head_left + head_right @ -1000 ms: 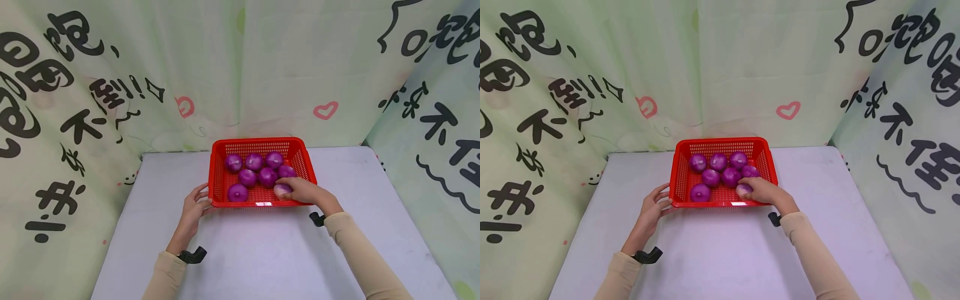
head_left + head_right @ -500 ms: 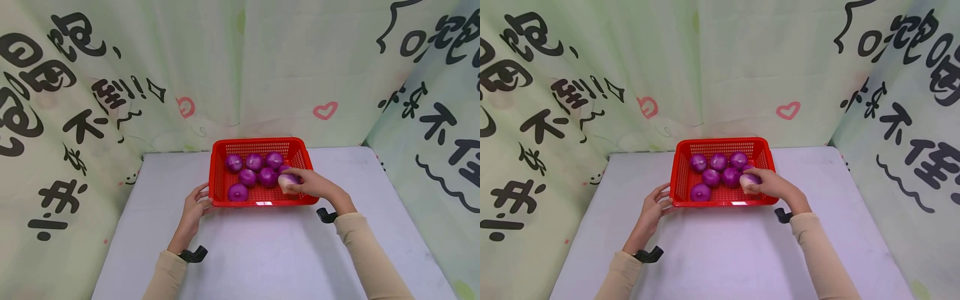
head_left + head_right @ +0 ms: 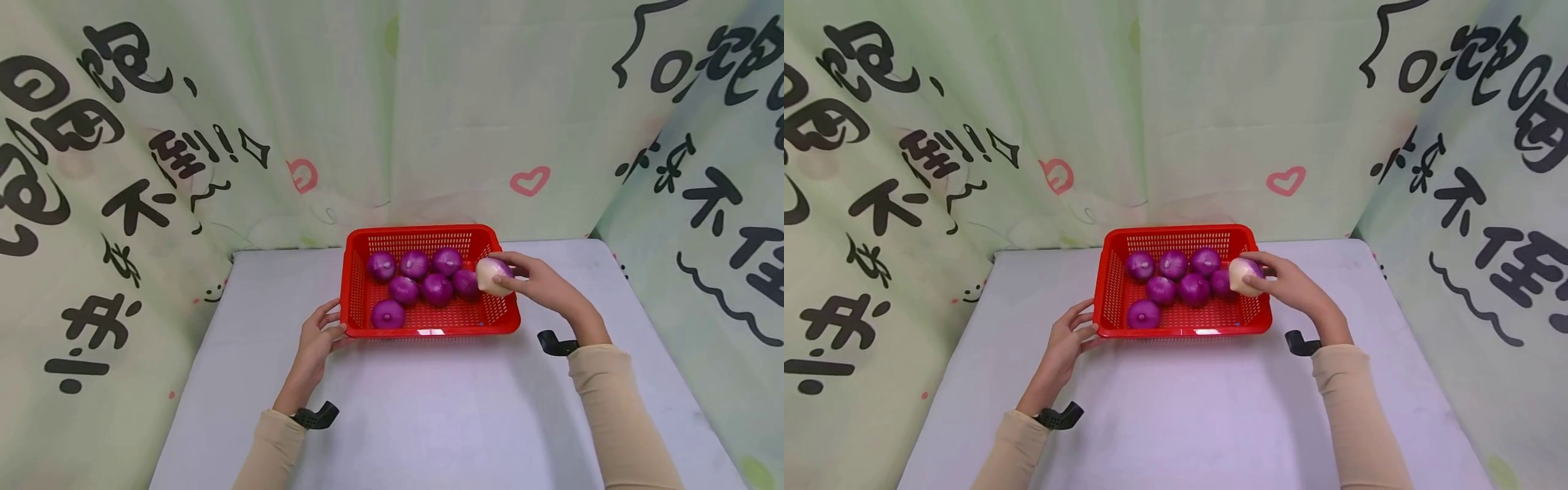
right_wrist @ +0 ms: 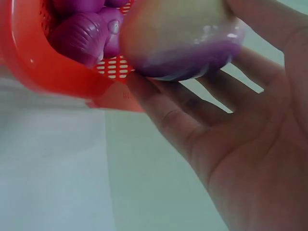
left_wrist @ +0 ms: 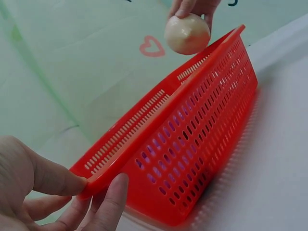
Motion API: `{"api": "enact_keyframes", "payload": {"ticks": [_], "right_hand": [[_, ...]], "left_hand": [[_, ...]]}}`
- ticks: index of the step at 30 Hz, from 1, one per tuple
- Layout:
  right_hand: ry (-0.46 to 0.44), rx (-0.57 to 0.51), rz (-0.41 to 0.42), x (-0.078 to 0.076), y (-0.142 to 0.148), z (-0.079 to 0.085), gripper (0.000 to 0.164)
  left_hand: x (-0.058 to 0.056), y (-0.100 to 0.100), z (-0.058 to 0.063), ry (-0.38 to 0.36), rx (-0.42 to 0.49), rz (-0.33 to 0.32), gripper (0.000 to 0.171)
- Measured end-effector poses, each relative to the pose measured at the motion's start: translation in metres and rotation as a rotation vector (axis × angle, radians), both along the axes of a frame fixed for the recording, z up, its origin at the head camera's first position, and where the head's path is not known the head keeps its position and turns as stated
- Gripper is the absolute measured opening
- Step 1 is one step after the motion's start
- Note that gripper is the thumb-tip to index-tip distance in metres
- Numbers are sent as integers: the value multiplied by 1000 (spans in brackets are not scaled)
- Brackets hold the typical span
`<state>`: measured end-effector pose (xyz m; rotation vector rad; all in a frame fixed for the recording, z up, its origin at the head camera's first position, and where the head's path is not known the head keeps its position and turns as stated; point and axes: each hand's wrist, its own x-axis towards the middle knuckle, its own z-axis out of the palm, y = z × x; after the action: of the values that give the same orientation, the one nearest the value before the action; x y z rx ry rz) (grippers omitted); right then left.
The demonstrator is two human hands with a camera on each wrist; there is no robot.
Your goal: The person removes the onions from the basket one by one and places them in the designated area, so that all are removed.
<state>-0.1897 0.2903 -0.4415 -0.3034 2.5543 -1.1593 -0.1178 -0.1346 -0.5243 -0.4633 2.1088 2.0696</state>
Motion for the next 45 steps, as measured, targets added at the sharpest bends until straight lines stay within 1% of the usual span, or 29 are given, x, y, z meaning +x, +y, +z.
{"api": "enact_keyframes", "payload": {"ticks": [4, 9, 13, 18, 25, 27, 31, 34, 40, 41, 45], "right_hand": [[46, -67, -86, 0, 8, -2, 71], [92, -175, -212, 2, 14, -10, 70], [94, -258, -308, 2, 22, -18, 71], [73, -350, -399, 3, 32, -27, 73], [117, -318, -546, 2, 38, -41, 70], [125, -315, -576, 2, 40, -44, 70], [140, -285, -597, 0, 46, -51, 71], [154, -219, -591, -3, 51, -58, 73], [160, -22, -527, -9, 64, -71, 78], [162, 2, -514, -8, 66, -72, 78], [185, 43, -478, -8, 74, -78, 76]], "left_hand": [[0, 0, 0, 1, -2, 3, 60], [1, -2, 0, 4, 0, 3, 60], [2, -2, 0, 12, 1, -3, 59], [2, -1, 2, 6, 10, -3, 59], [2, 0, 0, 19, 6, -8, 59], [2, 0, 0, 24, 3, -10, 59], [2, -1, -1, 15, 3, -5, 59], [3, -2, -1, 14, 4, -2, 60], [2, -4, -2, 13, 13, 3, 59], [2, -4, -2, 13, 13, 1, 59], [1, -3, -2, 16, 17, -12, 58]]}}
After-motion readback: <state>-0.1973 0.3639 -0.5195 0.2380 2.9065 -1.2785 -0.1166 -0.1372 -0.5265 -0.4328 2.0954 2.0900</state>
